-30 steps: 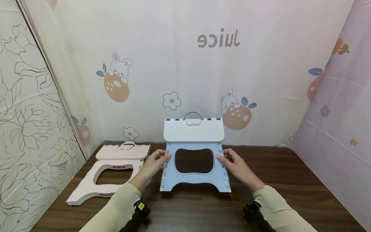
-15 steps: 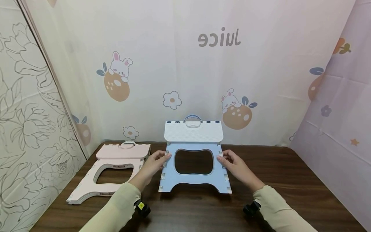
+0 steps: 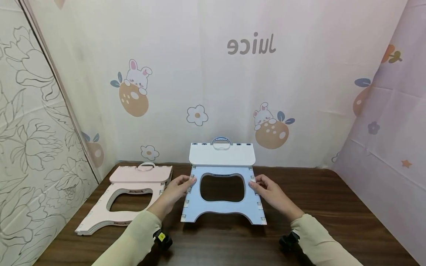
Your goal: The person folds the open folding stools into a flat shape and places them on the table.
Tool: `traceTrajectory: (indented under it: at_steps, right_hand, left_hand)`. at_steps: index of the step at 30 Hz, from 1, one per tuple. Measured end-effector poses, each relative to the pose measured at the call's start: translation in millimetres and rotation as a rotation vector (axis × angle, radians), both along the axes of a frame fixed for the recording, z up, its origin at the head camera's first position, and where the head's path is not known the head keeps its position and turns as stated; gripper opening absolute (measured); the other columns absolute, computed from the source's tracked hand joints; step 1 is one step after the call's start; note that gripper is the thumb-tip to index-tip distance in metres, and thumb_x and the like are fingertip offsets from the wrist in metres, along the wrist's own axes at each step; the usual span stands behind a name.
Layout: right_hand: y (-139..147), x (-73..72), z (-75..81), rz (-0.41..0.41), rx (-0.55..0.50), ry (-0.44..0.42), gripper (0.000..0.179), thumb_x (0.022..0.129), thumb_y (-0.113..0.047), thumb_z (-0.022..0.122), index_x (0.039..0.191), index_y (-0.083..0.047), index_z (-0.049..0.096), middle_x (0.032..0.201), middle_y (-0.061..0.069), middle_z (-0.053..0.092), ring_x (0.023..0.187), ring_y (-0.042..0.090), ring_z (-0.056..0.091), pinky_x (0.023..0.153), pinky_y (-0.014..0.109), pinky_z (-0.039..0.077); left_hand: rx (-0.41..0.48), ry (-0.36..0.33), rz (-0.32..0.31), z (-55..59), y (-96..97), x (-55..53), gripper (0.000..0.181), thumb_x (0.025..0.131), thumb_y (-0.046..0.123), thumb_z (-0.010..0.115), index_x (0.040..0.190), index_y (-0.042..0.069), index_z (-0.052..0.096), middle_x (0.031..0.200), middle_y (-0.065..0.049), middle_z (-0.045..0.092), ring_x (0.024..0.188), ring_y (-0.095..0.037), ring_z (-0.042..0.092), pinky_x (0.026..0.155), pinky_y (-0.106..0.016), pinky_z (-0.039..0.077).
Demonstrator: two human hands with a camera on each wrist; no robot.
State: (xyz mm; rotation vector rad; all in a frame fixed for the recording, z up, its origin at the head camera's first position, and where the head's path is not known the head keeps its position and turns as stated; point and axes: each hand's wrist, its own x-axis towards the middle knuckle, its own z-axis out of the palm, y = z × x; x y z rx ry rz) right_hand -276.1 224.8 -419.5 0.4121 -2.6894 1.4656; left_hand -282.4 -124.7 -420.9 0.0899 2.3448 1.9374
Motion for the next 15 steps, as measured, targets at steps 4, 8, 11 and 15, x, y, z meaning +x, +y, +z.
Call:
traceTrajectory:
  at_steps: [4, 8, 11, 15]
  right_hand:
    - [0.5, -0.4, -1.0, -0.008, 0.005, -0.008, 0.038, 0.1, -0.043, 0.06, 0.114, -0.008, 0.058, 0.093, 0.007, 0.058, 0.086, 0.023, 0.055, 0.073, 0.035, 0.049]
    - [0.5, -0.5, -1.0, -0.009, 0.009, -0.014, 0.038, 0.1, -0.044, 0.06, 0.113, -0.008, 0.058, 0.093, 0.007, 0.058, 0.086, 0.022, 0.055, 0.073, 0.034, 0.049]
    - [0.5, -0.5, -1.9, -0.012, 0.013, -0.025, 0.039, 0.1, -0.044, 0.059, 0.113, -0.008, 0.059, 0.094, 0.007, 0.059, 0.087, 0.022, 0.056, 0.074, 0.035, 0.049]
    - [0.6, -0.8, -2.8, -0.021, 0.016, -0.046, 0.041, 0.1, -0.046, 0.059, 0.114, -0.008, 0.059, 0.095, 0.008, 0.06, 0.088, 0.023, 0.056, 0.076, 0.037, 0.048]
  left_hand:
    - [-0.006, -0.006, -0.008, -0.6, -0.1, 0.8, 0.047, 0.096, 0.044, 0.066, 0.12, 0.004, 0.063, 0.107, -0.008, 0.06, 0.097, -0.021, 0.058, 0.093, -0.046, 0.048]
    - [-0.005, -0.019, -0.013, -1.1, -0.1, 1.0, 0.046, 0.097, 0.044, 0.065, 0.119, 0.004, 0.063, 0.106, -0.007, 0.061, 0.096, -0.021, 0.058, 0.092, -0.045, 0.047]
    - [-0.007, -0.028, -0.014, -0.8, -0.1, 1.3, 0.046, 0.097, 0.044, 0.065, 0.119, 0.004, 0.063, 0.107, -0.007, 0.062, 0.096, -0.022, 0.058, 0.091, -0.045, 0.047]
    - [-0.02, -0.042, -0.023, 0.0, 0.0, 1.8, 0.048, 0.097, 0.044, 0.064, 0.122, 0.002, 0.063, 0.108, -0.008, 0.063, 0.098, -0.023, 0.059, 0.093, -0.047, 0.046]
